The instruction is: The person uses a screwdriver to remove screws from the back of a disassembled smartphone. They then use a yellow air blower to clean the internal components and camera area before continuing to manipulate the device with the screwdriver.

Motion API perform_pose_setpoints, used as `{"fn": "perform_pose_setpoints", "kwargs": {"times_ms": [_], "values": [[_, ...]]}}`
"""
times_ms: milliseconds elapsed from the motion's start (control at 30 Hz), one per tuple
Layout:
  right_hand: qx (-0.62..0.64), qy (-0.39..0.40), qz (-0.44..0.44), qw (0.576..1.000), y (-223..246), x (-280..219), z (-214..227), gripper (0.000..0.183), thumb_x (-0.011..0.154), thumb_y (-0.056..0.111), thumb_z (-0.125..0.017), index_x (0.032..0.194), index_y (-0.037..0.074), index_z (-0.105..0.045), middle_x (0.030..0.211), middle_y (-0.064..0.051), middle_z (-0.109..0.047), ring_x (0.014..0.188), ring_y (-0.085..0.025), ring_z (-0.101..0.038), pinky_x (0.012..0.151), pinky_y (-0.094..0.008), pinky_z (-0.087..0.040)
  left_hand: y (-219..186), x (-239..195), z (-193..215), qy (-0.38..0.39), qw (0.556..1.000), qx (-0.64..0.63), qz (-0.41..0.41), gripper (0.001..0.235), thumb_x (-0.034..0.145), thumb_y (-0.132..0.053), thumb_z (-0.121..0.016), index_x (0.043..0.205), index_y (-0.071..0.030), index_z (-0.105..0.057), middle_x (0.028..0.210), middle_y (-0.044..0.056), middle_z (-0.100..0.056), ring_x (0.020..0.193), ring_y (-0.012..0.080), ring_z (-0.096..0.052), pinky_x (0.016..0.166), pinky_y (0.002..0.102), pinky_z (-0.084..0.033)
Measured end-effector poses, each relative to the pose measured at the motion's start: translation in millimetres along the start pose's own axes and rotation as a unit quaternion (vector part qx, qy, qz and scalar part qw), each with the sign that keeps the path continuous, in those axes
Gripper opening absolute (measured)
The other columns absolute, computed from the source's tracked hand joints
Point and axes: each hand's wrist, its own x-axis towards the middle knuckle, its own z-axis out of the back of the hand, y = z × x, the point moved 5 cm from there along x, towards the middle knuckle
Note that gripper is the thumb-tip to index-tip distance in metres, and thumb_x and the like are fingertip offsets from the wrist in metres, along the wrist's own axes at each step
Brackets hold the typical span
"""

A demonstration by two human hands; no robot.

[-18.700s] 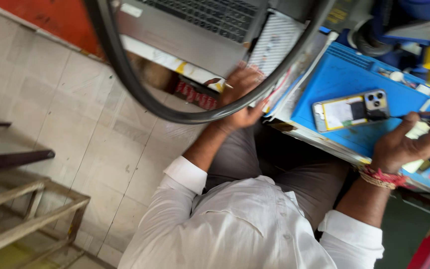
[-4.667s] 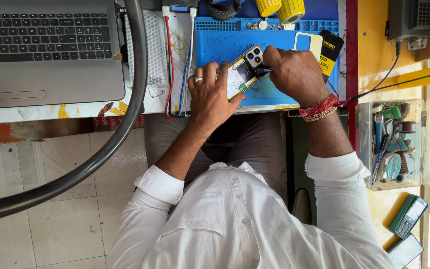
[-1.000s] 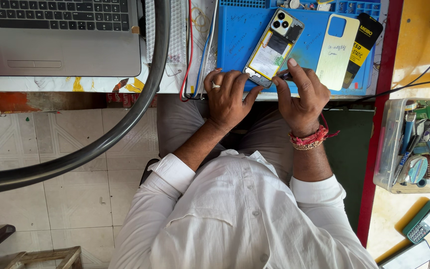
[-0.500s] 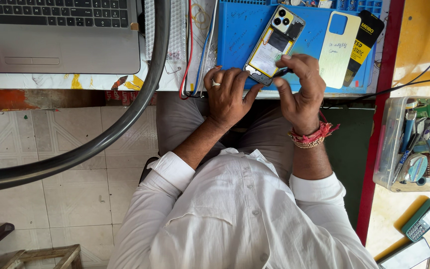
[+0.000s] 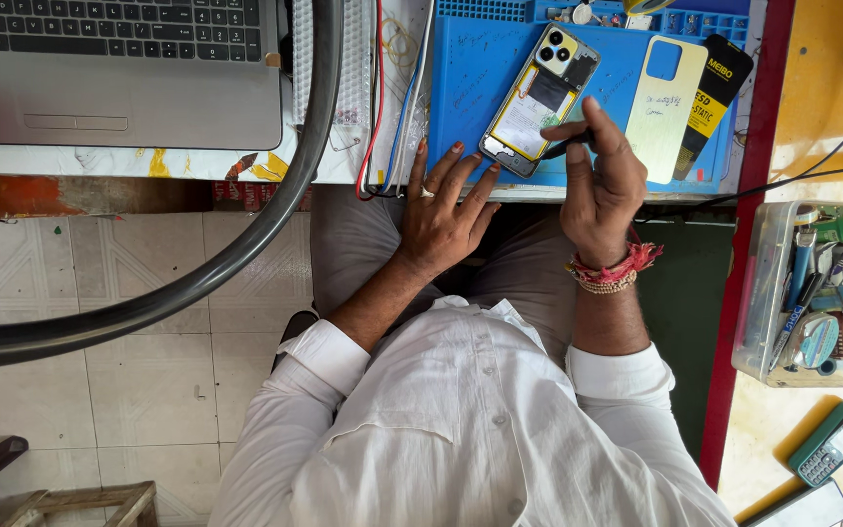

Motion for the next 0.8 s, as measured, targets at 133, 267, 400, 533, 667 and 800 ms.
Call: {"fn": "perform_pose_setpoints", "kwargs": {"times_ms": [133,267,400,533,667,800], "values": [[-0.066,0.014,0.067,0.995,5.2,1.6,-0.5,0.048,0.098,-0.004,-0.079,0.140,0.008,-0.058,0.108,-0.014,-0.062,0.101,-0.022,-0.066,0.086,-0.030,-0.058,-2.5,1.3,1.9,-0.007,1.000,0.004,-0.012,0.049,0.101,-0.038,-0.075,0.141,-0.012,-0.062,0.141,0.014,-0.050,0.148,0.0324,-0.037,0.126,0.068,-0.022],[-0.040,0.029,0.037,0.998,6.8,-1.0,0.1,0.048,0.098,-0.015,-0.060,0.142,0.003,-0.054,0.109,-0.016,-0.067,0.101,-0.024,-0.069,0.091,-0.034,-0.056,-7.6,-12.7,9.8,-0.037,0.999,-0.038,-0.011,0.041,0.097,-0.031,-0.077,0.130,-0.009,-0.066,0.140,0.019,-0.054,0.144,0.0358,-0.042,0.123,0.066,-0.025],[-0.136,0.022,0.067,0.988,9.8,1.1,-1.2,0.051,0.085,-0.006,-0.085,0.128,0.005,-0.061,0.099,-0.019,-0.063,0.094,-0.027,-0.065,0.082,-0.034,-0.055,-12.3,-61.9,22.7,-0.035,0.986,-0.122,-0.112,0.028,0.097,-0.017,-0.081,0.118,-0.003,-0.070,0.125,0.015,-0.063,0.127,0.0303,-0.061,0.116,0.055,-0.045],[-0.005,0.045,0.039,0.998,5.1,-0.5,-1.5,0.052,0.100,-0.020,-0.060,0.145,0.006,-0.056,0.114,-0.016,-0.070,0.106,-0.023,-0.070,0.095,-0.033,-0.057,10.8,-125.0,7.9,0.172,0.974,-0.143,-0.017,0.031,0.097,-0.025,-0.081,0.117,-0.004,-0.070,0.124,0.012,-0.064,0.127,0.0290,-0.058,0.115,0.054,-0.042],[-0.058,0.024,0.059,0.996,5.9,0.4,-1.9,0.049,0.096,-0.016,-0.072,0.138,0.007,-0.058,0.110,-0.016,-0.066,0.101,-0.023,-0.067,0.089,-0.032,-0.056,37.7,-177.3,7.0,0.279,0.945,-0.041,0.164,0.063,0.082,-0.048,-0.078,0.125,-0.003,-0.068,0.142,0.022,-0.053,0.143,0.0403,-0.037,0.116,0.065,-0.019],[0.018,0.033,0.027,0.999,8.6,3.7,-5.6,0.046,0.093,-0.020,-0.056,0.134,0.000,-0.053,0.102,-0.018,-0.068,0.094,-0.026,-0.067,0.085,-0.037,-0.054,43.3,-192.3,2.7,0.312,0.924,-0.006,0.220,0.073,0.083,-0.057,-0.073,0.133,-0.005,-0.064,0.155,0.022,-0.044,0.152,0.0414,-0.024,0.120,0.068,-0.009]]}}
